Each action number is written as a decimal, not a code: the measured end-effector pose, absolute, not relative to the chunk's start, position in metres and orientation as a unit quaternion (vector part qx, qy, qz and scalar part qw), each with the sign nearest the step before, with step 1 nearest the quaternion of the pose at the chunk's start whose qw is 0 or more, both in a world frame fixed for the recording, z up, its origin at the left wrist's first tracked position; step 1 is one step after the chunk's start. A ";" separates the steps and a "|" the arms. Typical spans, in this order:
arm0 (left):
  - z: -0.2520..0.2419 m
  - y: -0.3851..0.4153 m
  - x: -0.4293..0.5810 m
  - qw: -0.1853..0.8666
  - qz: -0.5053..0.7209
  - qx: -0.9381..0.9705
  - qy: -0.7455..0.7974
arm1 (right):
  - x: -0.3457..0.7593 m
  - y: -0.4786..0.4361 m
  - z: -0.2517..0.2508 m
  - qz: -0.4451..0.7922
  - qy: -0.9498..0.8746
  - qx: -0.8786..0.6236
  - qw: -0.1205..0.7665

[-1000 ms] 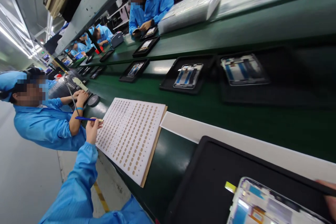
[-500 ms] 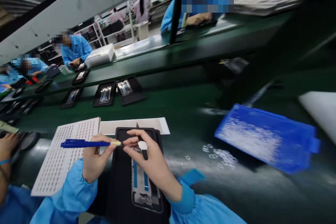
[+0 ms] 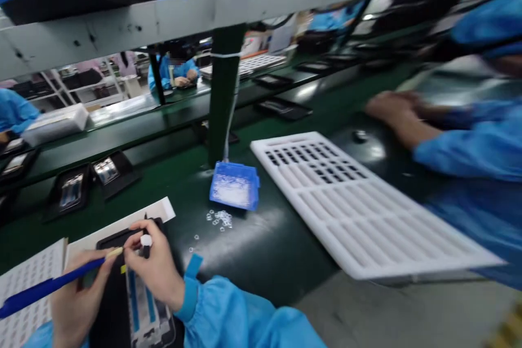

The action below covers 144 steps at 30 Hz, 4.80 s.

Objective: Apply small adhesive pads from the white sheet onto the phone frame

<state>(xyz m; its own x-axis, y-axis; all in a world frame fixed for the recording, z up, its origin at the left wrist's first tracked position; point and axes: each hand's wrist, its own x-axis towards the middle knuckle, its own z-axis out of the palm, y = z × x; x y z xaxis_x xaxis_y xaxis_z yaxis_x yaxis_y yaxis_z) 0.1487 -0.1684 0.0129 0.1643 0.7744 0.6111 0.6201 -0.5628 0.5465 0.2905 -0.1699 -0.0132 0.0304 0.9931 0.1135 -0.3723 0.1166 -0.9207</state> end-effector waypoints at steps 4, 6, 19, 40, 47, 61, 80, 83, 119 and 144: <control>0.011 -0.159 0.156 0.145 0.487 0.691 0.514 | 0.292 -0.169 -0.014 0.523 -0.436 -0.370 0.632; 0.011 -0.158 0.158 0.209 0.507 0.654 0.521 | 0.300 -0.169 -0.015 0.475 -0.473 -0.381 0.637; 0.017 -0.175 0.136 0.262 0.519 0.605 0.545 | 0.417 -0.188 -0.097 0.084 -0.703 -0.606 0.363; 0.006 -0.174 0.122 0.344 0.484 0.582 0.556 | 0.458 -0.213 -0.099 -0.110 -0.771 -0.568 0.265; -0.001 -0.165 0.122 0.354 0.442 0.608 0.556 | 0.419 -0.195 -0.069 -0.002 -0.702 -0.616 0.357; -0.012 -0.138 0.157 0.352 0.301 0.721 0.515 | 0.344 -0.153 -0.057 0.234 -0.731 -0.489 0.414; -0.007 -0.144 0.171 0.044 0.162 0.860 0.482 | 0.341 -0.155 -0.059 0.250 -0.709 -0.481 0.452; -0.006 -0.144 0.174 0.027 0.132 0.870 0.474 | 0.341 -0.154 -0.059 0.259 -0.706 -0.486 0.445; -0.009 -0.031 0.187 0.164 -0.048 0.891 0.421 | 0.389 -0.066 -0.071 0.420 -0.481 -0.610 0.470; -0.024 -0.013 0.194 0.180 -0.130 0.888 0.404 | 0.381 -0.059 -0.077 0.411 -0.382 -0.608 0.562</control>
<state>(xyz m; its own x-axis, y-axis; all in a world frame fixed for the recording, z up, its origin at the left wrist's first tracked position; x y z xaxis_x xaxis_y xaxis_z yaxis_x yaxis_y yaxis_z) 0.1942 -0.0128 -0.0236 0.6403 0.6700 -0.3757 0.7634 -0.6090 0.2152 0.3815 -0.0594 -0.0769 0.3702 0.9263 -0.0701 0.0037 -0.0769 -0.9970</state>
